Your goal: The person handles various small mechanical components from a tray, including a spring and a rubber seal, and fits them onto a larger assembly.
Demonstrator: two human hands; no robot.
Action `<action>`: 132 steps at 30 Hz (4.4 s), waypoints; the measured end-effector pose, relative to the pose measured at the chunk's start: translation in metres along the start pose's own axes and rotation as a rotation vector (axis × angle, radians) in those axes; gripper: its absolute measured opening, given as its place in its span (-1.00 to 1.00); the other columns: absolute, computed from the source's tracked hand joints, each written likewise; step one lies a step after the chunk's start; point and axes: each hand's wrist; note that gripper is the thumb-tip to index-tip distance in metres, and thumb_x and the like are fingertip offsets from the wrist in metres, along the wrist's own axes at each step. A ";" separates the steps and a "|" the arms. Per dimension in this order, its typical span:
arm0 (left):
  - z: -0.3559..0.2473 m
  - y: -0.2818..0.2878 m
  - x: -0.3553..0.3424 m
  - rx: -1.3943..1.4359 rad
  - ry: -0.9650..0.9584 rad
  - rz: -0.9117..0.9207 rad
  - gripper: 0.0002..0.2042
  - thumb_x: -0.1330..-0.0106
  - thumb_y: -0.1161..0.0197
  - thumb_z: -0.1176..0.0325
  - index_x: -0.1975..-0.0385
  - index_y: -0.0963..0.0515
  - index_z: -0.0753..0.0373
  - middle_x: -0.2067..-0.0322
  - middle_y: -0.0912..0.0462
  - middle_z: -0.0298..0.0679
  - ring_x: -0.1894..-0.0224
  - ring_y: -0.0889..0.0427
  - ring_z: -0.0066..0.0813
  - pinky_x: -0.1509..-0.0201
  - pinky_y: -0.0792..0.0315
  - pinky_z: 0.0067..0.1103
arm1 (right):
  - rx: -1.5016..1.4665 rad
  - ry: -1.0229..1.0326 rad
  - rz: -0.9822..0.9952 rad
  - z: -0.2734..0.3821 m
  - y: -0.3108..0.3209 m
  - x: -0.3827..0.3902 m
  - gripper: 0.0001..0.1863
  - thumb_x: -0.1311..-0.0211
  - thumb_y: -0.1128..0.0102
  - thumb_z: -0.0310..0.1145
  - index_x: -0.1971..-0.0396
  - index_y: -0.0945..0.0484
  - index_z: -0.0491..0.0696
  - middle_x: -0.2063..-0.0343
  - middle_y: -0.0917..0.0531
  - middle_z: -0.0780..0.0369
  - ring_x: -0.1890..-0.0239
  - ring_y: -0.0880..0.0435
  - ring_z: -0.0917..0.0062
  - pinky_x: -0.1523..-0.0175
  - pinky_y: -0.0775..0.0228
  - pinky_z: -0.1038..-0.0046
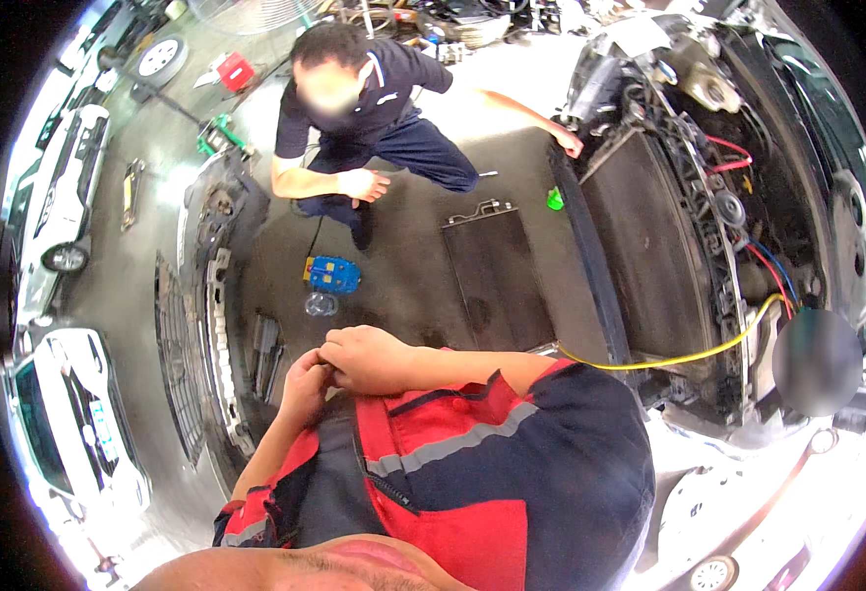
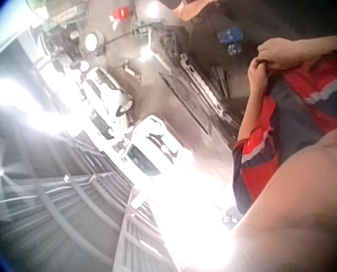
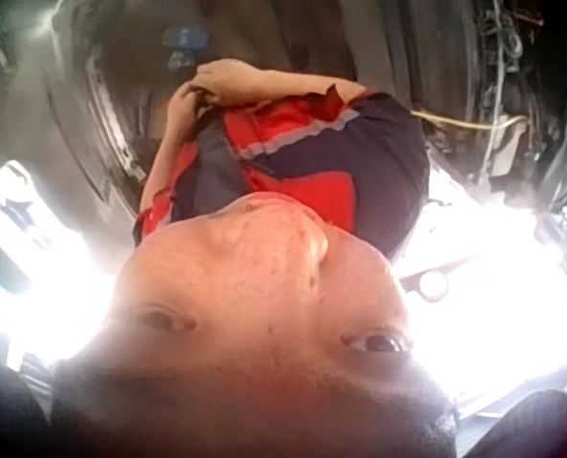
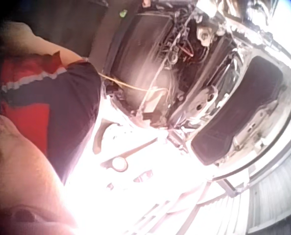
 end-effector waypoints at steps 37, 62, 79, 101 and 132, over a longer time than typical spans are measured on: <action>0.224 0.168 0.356 0.090 -0.017 -1.485 -0.76 -0.25 -0.26 0.29 0.20 -0.59 0.31 0.32 -0.67 -0.10 0.22 -0.66 -0.24 0.14 -0.51 -0.42 | 0.054 0.254 0.948 0.165 -0.178 -0.048 -0.63 -0.19 -0.21 -0.30 0.08 -0.48 -0.20 0.20 -0.58 0.00 0.13 -0.57 0.07 0.03 -0.41 0.21; 0.412 0.388 0.511 0.118 0.102 -1.913 -0.66 -0.09 -0.24 0.29 0.14 -0.61 0.29 0.30 -0.69 -0.09 0.21 -0.67 -0.25 0.09 -0.50 -0.45 | 0.199 -0.052 0.970 0.230 -0.251 -0.037 -0.63 -0.30 -0.10 -0.26 0.02 -0.47 -0.20 0.15 -0.59 0.02 0.14 -0.60 0.18 0.01 -0.42 0.30; 0.271 0.138 0.342 -0.057 -0.408 -0.290 -0.38 -0.48 0.15 -0.02 -0.18 -0.33 0.52 -0.26 -0.31 0.15 -0.36 -0.21 -0.01 -0.40 -0.12 -0.39 | 0.158 -0.130 1.254 0.155 -0.216 -0.032 -0.64 -0.37 0.04 -0.32 -0.03 -0.47 -0.22 0.09 -0.63 0.02 -0.04 -0.58 0.29 -0.13 -0.35 0.45; 0.025 0.107 0.364 -0.441 -1.576 -0.393 -0.67 -0.26 -0.17 0.48 -0.02 -0.48 0.39 0.17 -0.58 0.00 0.18 -0.60 0.01 0.15 -0.48 -0.27 | 0.038 -0.450 1.038 -0.005 -0.197 0.024 -0.67 -0.34 -0.09 -0.23 0.14 -0.58 -0.20 0.24 -0.68 0.16 0.19 -0.63 0.44 0.04 -0.41 0.45; -0.054 0.043 0.360 -0.681 -1.747 -0.443 -0.58 -0.09 -0.17 0.29 -0.03 -0.44 -0.05 0.59 -0.43 -0.27 0.75 -0.39 -0.31 0.77 -0.15 -0.42 | -0.004 -0.370 1.064 -0.032 -0.219 0.024 -0.67 -0.36 -0.03 -0.21 0.09 -0.57 -0.14 0.18 -0.65 0.11 0.13 -0.61 0.32 0.03 -0.42 0.37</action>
Point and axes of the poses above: each hand's wrist, its own x-axis away from the middle knuckle, its own y-axis out of the back of the hand, z = x × y
